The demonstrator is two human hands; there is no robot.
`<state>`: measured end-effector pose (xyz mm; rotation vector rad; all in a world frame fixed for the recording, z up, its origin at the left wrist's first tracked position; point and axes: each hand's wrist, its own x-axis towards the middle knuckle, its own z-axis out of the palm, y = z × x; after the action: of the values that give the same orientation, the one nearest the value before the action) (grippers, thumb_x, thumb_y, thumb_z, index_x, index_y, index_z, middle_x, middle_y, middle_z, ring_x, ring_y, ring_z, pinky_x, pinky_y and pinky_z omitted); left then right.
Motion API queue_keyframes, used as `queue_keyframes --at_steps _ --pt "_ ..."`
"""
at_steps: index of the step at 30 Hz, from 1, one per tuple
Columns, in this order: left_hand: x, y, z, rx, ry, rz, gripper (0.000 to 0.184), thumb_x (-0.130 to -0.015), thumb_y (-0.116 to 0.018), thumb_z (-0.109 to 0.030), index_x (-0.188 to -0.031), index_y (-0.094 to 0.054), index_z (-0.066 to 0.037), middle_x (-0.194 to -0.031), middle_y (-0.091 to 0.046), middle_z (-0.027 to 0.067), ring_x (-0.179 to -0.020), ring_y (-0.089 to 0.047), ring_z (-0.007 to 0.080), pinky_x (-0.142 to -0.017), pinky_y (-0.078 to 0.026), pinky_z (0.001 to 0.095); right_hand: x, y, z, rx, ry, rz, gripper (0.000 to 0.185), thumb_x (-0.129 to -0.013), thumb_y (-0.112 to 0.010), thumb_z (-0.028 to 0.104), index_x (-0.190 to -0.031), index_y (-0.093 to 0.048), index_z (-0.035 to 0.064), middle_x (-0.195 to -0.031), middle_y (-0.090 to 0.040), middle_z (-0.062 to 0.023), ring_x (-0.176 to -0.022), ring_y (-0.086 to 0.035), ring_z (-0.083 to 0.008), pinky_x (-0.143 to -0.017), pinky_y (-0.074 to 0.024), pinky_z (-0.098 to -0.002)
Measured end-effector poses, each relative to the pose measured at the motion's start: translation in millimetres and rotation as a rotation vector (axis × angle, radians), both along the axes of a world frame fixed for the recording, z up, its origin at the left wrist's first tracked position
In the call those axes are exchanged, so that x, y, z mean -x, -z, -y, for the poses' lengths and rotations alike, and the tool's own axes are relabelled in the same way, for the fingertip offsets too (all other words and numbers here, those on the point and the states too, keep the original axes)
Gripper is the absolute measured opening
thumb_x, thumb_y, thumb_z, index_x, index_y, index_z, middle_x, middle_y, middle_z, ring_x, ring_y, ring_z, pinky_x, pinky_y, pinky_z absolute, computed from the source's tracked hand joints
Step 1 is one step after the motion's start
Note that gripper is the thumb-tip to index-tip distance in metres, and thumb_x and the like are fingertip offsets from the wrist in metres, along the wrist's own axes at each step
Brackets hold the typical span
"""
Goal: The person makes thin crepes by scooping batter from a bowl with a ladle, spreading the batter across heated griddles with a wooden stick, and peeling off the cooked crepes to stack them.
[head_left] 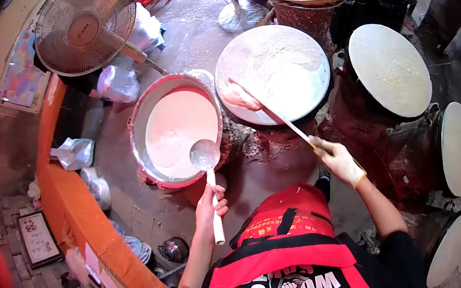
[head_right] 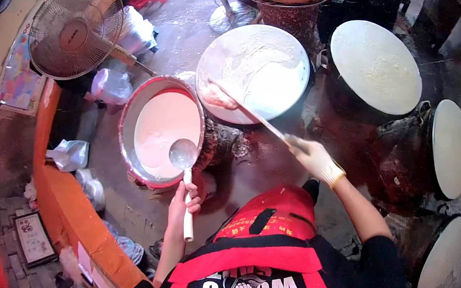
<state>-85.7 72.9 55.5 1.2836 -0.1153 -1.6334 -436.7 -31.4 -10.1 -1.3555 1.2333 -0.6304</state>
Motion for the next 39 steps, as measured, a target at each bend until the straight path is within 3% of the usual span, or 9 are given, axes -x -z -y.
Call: queue_keyframes --at_steps 4,5,9,10,13,15,27,34,39 --pt "-37 2 -37 0.019 -0.006 0.121 0.033 -0.100 -0.040 -0.032 -0.092 -0.054 -0.003 -0.074 -0.038 -0.0009 -0.052 -0.033 0.0043 -0.041 -0.027 0.0183 -36 16 -55 0.285 0.291 0.052 0.042 -0.088 -0.056 0.007 -0.128 -0.050 -0.0028 -0.124 -0.058 -0.0145 -0.110 -0.056 -0.0157 -0.093 -0.0429 -0.0260" --pt "-43 0 -50 -0.002 -0.038 0.145 0.033 -0.100 -0.040 -0.032 -0.092 -0.054 -0.003 -0.074 -0.038 -0.0007 -0.052 -0.033 0.0044 -0.041 -0.027 0.0184 -68 -3 -53 0.071 0.366 0.103 0.042 -0.087 -0.054 0.004 -0.128 -0.049 -0.0027 -0.124 -0.058 -0.0132 -0.109 -0.056 -0.0159 -0.093 -0.0425 -0.0260" --pt "-61 1 -101 -0.050 -0.204 0.182 0.032 -0.099 -0.041 -0.031 -0.091 -0.054 -0.003 -0.075 -0.040 0.0006 -0.049 -0.033 0.0049 -0.039 -0.027 0.0189 -228 30 14 0.145 0.388 0.108 0.039 -0.091 -0.045 0.017 -0.127 -0.051 0.0037 -0.114 -0.061 -0.0196 -0.103 -0.059 -0.0222 -0.087 -0.0440 -0.0316" --pt "-65 0 -115 -0.068 -0.241 0.196 0.031 -0.099 -0.041 -0.031 -0.090 -0.054 -0.003 -0.075 -0.040 0.0008 -0.048 -0.033 0.0051 -0.039 -0.027 0.0189 -269 37 40 0.260 0.410 0.046 0.039 -0.095 -0.043 0.023 -0.128 -0.050 0.0044 -0.092 -0.064 -0.0127 -0.072 -0.055 -0.0132 -0.065 -0.0459 -0.0295" --pt "-70 -2 -151 -0.065 -0.303 0.204 0.029 -0.099 -0.041 -0.032 -0.090 -0.051 -0.007 -0.075 -0.037 -0.0011 -0.049 -0.030 0.0039 -0.038 -0.023 0.0181 -371 70 110 -0.100 0.560 0.544 0.021 -0.097 -0.039 0.022 -0.110 -0.053 0.0134 -0.057 -0.046 0.0027 -0.041 -0.046 -0.0112 -0.036 -0.0352 -0.0285" --pt "-73 -4 -166 -0.090 -0.332 0.216 0.031 -0.100 -0.038 -0.034 -0.090 -0.050 -0.008 -0.075 -0.036 -0.0015 -0.049 -0.029 0.0034 -0.038 -0.023 0.0178 -410 119 148 0.073 0.715 0.386 0.014 -0.097 -0.040 0.024 -0.099 -0.050 0.0142 -0.053 -0.040 0.0030 -0.037 -0.041 -0.0111 -0.031 -0.0317 -0.0292" --pt "-71 3 -156 0.020 -0.281 0.099 0.032 -0.099 -0.041 -0.034 -0.092 -0.054 -0.005 -0.076 -0.040 -0.0002 -0.050 -0.032 0.0036 -0.039 -0.025 0.0180 -277 52 -33 -0.224 0.827 0.548 0.027 -0.099 -0.038 0.029 -0.123 -0.043 0.0212 -0.057 -0.039 0.0037 -0.037 -0.036 -0.0078 -0.031 -0.0294 -0.0244" --pt "-41 -8 -140 0.046 -0.210 0.075 0.032 -0.100 -0.041 -0.032 -0.092 -0.054 -0.004 -0.076 -0.039 0.0003 -0.051 -0.032 0.0039 -0.039 -0.026 0.0181 -202 12 -5 -0.251 0.879 0.789 0.021 -0.098 -0.040 0.023 -0.119 -0.042 0.0245 -0.063 -0.044 0.0026 -0.038 -0.032 -0.0077 -0.033 -0.0273 -0.0232" --pt "-16 -15 -123 0.052 -0.131 0.055 0.032 -0.100 -0.041 -0.031 -0.092 -0.054 -0.004 -0.077 -0.040 0.0000 -0.051 -0.033 0.0039 -0.039 -0.027 0.0176 -219 28 -7 -0.238 0.290 0.414 0.042 -0.096 -0.044 0.022 -0.138 -0.039 0.0223 -0.060 -0.045 0.0026 -0.041 -0.040 -0.0090 -0.036 -0.0346 -0.0257"
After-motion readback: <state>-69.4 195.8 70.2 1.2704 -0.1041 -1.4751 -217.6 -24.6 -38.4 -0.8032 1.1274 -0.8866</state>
